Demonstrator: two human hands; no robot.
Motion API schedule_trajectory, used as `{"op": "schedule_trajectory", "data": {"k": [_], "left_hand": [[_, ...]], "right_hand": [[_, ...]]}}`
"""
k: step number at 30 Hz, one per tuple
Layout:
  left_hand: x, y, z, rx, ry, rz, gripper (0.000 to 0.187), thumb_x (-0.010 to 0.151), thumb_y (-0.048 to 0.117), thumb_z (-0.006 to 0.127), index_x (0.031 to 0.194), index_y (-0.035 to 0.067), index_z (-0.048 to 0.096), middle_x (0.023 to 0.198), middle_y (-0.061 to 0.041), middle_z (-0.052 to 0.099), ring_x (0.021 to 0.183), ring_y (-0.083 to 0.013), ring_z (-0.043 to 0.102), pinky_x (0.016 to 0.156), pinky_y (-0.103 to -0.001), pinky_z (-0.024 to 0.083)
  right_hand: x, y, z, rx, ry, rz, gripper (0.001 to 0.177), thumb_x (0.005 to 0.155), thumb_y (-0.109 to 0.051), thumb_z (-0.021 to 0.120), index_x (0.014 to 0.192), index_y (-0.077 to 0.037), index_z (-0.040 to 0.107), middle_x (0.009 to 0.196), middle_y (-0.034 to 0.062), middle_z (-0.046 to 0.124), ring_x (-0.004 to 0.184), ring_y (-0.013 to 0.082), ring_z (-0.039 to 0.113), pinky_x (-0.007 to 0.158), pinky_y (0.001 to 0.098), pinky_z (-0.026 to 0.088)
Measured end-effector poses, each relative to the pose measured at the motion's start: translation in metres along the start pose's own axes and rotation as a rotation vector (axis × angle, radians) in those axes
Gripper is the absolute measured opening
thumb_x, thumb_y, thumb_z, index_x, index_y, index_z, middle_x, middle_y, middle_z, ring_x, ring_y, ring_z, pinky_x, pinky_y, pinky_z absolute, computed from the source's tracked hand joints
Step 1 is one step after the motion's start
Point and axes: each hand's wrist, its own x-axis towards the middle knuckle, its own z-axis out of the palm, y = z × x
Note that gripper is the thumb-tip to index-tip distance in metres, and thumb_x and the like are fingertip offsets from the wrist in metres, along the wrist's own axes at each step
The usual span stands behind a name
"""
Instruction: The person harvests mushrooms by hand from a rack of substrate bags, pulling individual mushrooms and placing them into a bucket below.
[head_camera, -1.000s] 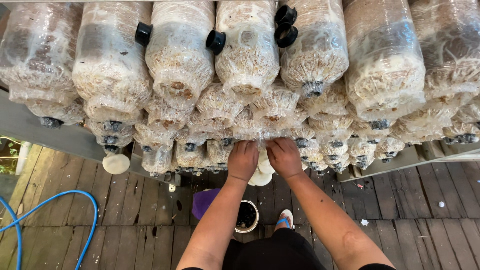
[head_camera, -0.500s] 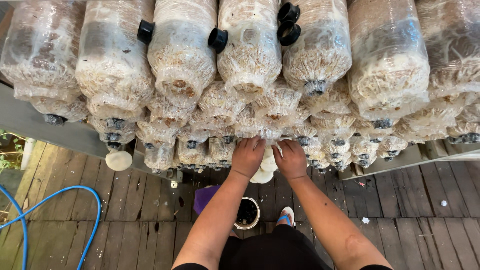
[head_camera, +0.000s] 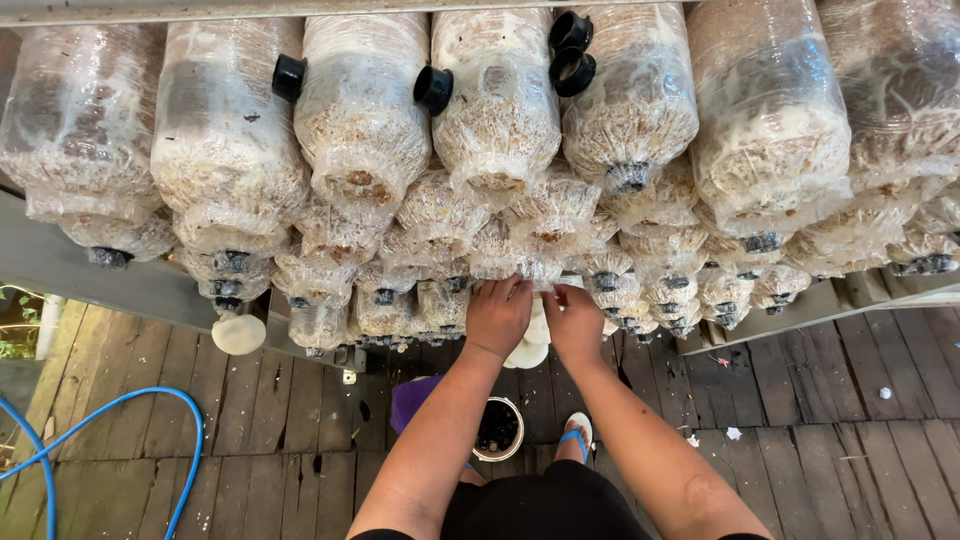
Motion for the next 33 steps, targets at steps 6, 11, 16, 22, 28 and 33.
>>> {"op": "schedule_trajectory", "data": {"k": [6,11,16,22,28,33], "left_hand": [[-0.008,-0.001,0.007,-0.027,-0.021,-0.045,0.003,0.087,0.021,0.071,0.088,0.019,0.07,0.091,-0.002,0.064,0.079,-0.024,0.068,0.065,-0.033,0.057],[-0.024,-0.007,0.011,-0.098,-0.09,-0.103,0.009,0.091,0.023,0.069,0.095,0.017,0.071,0.096,-0.004,0.066,0.087,-0.0271,0.069,0.071,-0.035,0.058],[-0.043,-0.011,-0.005,-0.298,-0.185,-0.331,0.026,0.089,0.014,0.069,0.114,0.006,0.067,0.106,-0.013,0.066,0.1,-0.0351,0.068,0.084,-0.042,0.058],[-0.043,0.015,0.006,-0.438,-0.418,-0.893,0.025,0.092,0.029,0.072,0.097,0.005,0.076,0.081,-0.014,0.075,0.082,-0.0329,0.074,0.075,-0.044,0.06],[-0.057,0.008,0.042,-0.446,-0.698,-1.284,0.03,0.086,0.048,0.062,0.077,0.023,0.076,0.07,0.0,0.073,0.092,-0.0304,0.073,0.085,-0.044,0.057],[-0.043,0.026,0.043,-1.03,-0.387,-1.861,0.036,0.093,0.022,0.069,0.118,-0.004,0.07,0.109,-0.024,0.074,0.092,-0.0337,0.075,0.077,-0.049,0.066]], "right_hand": [[0.003,0.013,0.011,0.173,-0.074,0.197,0.014,0.085,-0.02,0.083,0.092,-0.009,0.08,0.086,0.0112,0.075,0.087,0.034,0.074,0.075,0.0416,0.059],[0.004,-0.004,-0.008,0.207,-0.121,0.246,0.022,0.085,-0.022,0.086,0.099,-0.008,0.078,0.09,0.0136,0.075,0.091,0.0326,0.075,0.08,0.0392,0.06],[-0.008,-0.024,-0.028,0.202,-0.114,0.314,0.038,0.087,-0.017,0.085,0.117,0.002,0.072,0.103,0.0233,0.073,0.099,0.0385,0.073,0.089,0.0446,0.06],[-0.015,0.01,0.012,0.147,-0.228,0.614,0.025,0.092,-0.04,0.079,0.094,-0.015,0.082,0.081,0.0056,0.077,0.085,0.0248,0.075,0.076,0.0374,0.06],[-0.014,0.019,0.022,0.272,-0.218,0.675,0.018,0.099,-0.025,0.068,0.1,-0.012,0.081,0.083,0.0109,0.078,0.087,0.0253,0.076,0.078,0.0377,0.058],[-0.012,0.019,0.024,0.268,-0.312,0.77,0.03,0.095,-0.037,0.072,0.1,-0.008,0.08,0.081,0.0121,0.077,0.085,0.0252,0.075,0.076,0.0387,0.057]]}}
